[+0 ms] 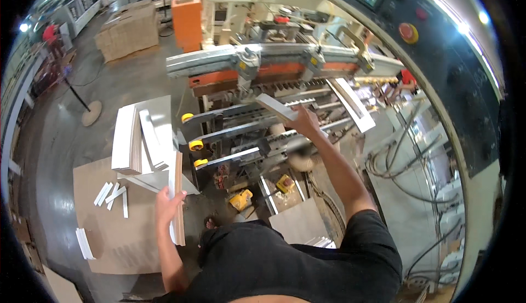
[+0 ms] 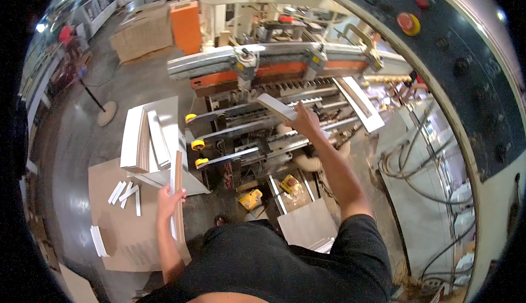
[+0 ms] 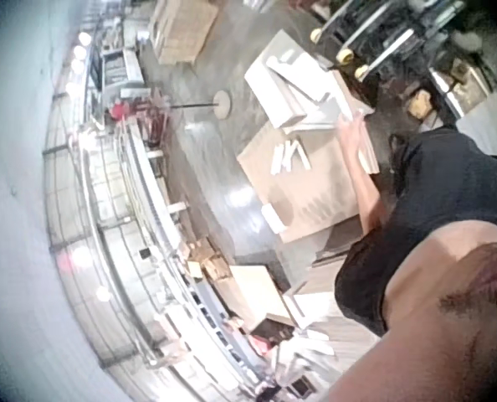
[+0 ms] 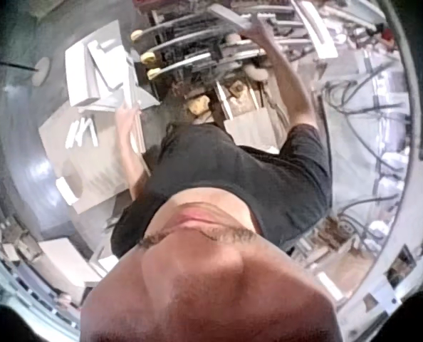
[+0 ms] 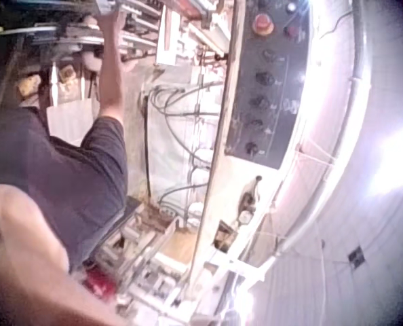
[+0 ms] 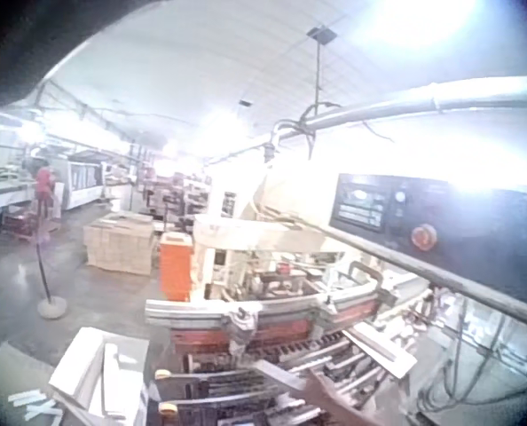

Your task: The person feeds wooden boards into a processing machine by hand, guides them through the track, and stacks the finished boards onto a table.

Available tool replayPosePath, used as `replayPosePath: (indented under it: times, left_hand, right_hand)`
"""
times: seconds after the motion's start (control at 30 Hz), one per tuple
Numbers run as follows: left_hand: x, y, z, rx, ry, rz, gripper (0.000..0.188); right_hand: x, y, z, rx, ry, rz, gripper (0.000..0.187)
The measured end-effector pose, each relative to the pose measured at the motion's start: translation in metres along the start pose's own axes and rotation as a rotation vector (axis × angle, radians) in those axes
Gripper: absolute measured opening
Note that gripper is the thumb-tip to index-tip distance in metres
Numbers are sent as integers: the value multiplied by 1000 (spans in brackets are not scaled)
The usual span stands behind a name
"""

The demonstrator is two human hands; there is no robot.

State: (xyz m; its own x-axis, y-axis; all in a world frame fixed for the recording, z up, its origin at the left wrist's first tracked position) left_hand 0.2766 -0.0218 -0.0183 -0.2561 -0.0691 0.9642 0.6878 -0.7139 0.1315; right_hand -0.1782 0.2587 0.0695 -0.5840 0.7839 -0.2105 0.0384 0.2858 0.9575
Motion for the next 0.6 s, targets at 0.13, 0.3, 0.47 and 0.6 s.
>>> replayPosePath:
  times: [0.13, 0.3, 0.47, 0.6]
  left_hand:
    - [14, -12, -5, -81, 21, 54, 33]
    - [13, -22, -3, -126, -9, 47, 31]
    - [5, -29, 11, -96, 20, 70, 19]
    - [1, -26, 20, -89, 93, 83, 23]
  right_hand:
    - [-7, -16, 3, 39, -134, 25, 70]
    - [-9, -20, 6, 45, -165, 61, 64]
    - [-6, -36, -1, 141, 14, 213, 48]
    - [0, -47, -9, 168, 89, 243, 42]
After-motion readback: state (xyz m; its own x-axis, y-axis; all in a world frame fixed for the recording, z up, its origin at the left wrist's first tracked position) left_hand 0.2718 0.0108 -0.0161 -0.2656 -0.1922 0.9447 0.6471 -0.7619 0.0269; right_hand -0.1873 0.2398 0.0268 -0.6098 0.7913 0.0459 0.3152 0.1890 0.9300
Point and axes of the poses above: each hand's wrist, its own z-axis away from the middle knuckle, its own y-axis out of the back of the hand, x = y × z, the point moved 3 cm from there along -z, towards the middle knuckle, and after that the axes turned 5 degrees about z, right-handed, at the moved point
